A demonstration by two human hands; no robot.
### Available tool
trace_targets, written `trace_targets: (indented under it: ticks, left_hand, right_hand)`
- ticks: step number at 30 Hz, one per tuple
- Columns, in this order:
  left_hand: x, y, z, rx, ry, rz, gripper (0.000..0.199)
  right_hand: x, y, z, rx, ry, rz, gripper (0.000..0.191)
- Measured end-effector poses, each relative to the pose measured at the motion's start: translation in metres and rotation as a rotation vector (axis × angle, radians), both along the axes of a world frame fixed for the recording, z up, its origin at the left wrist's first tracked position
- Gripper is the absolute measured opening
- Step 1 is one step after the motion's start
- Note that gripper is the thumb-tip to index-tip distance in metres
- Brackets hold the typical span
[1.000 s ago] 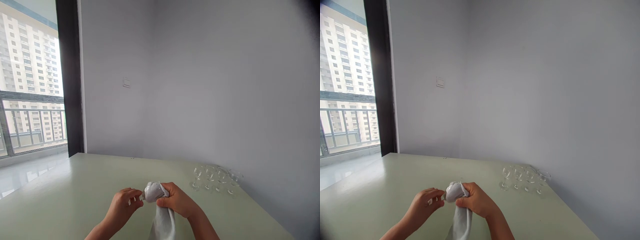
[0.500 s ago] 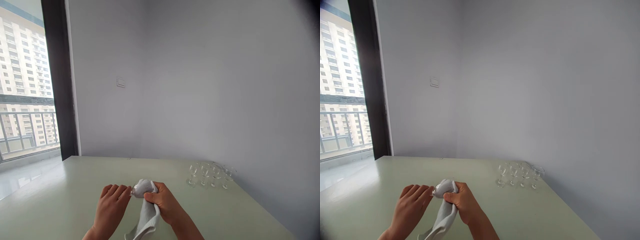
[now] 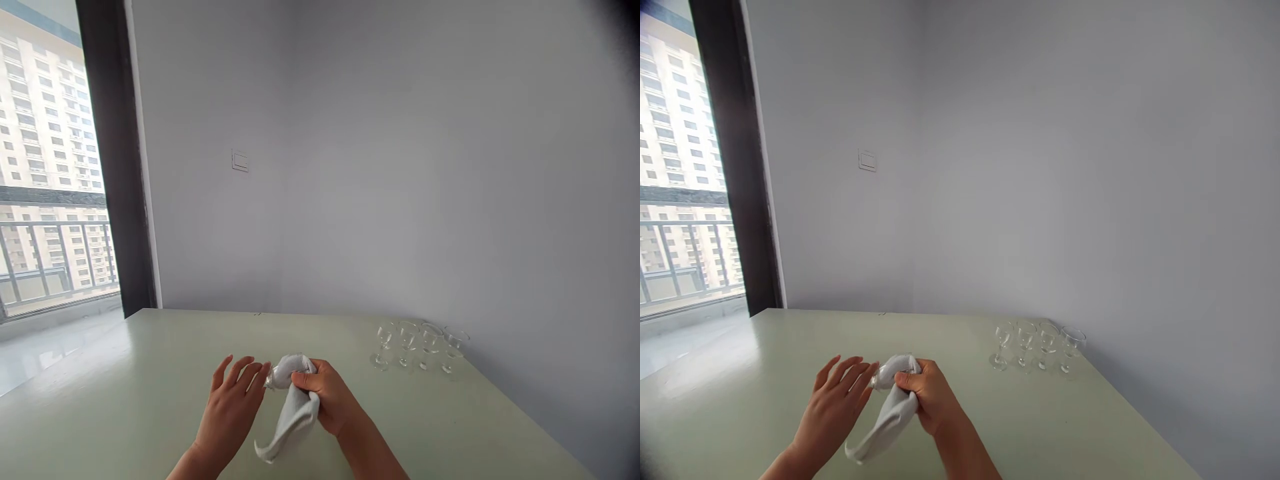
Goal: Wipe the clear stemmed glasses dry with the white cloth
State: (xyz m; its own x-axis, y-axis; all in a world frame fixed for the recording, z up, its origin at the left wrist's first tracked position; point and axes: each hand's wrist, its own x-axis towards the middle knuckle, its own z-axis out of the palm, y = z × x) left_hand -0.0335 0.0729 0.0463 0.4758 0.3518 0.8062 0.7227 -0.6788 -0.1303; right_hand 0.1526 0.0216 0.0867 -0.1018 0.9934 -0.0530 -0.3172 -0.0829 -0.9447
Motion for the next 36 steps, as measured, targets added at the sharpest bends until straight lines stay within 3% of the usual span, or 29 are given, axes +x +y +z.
trace_targets:
  ticks: [3, 7, 12, 16, 20, 23, 25, 27, 31, 36]
  left_hand:
    - [-0.003, 0.0, 0.003, 0.208, 0.01, 0.031, 0.029]
    - [-0.015, 0.006, 0.008, 0.199, 0.082, -0.035, 0.025]
    - [-0.026, 0.017, 0.007, 0.067, 0.087, -0.156, 0.021]
    - [-0.028, 0.02, 0.006, -0.26, 0.046, -0.217, 0.021]
    - [-0.021, 0.013, 0.014, -0.853, -0.03, -0.267, 0.017]
    - [-0.015, 0.006, 0.019, -1.328, -0.181, -0.473, 0.008]
    - [-0.013, 0.004, 0.018, -1.584, -0.265, -0.615, 0.018]
    - [-0.014, 0.005, 0.014, -1.704, -0.299, -0.669, 0.028]
    - [-0.013, 0.004, 0.003, -1.796, -0.431, -0.816, 0.05]
    - [0.002, -0.001, -0.01, -1.929, -0.688, -1.017, 0.043]
  right_hand:
    - [-0.018, 0.001, -0.007, -0.087, 0.122, -0.048, 0.024]
    - [-0.026, -0.004, -0.004, -0.077, 0.184, -0.033, 0.027]
    - [-0.019, -0.008, 0.001, 0.164, -0.127, 0.051, 0.015]
    - [-0.006, -0.01, 0.002, 0.312, -0.502, 0.132, 0.004]
    - [0.012, -0.009, 0.003, 0.43, -0.825, 0.231, 0.008]
    - [0.021, -0.012, 0.008, 0.531, -0.992, 0.23, 0.013]
    - [0.023, -0.015, 0.013, 0.598, -1.082, 0.203, 0.022]
    - [0.023, -0.019, 0.019, 0.675, -1.16, 0.178, 0.032]
    - [0.024, -0.023, 0.032, 0.831, -1.271, 0.069, 0.042]
    - [0.028, -0.02, 0.034, 0.839, -1.298, -0.062, 0.04]
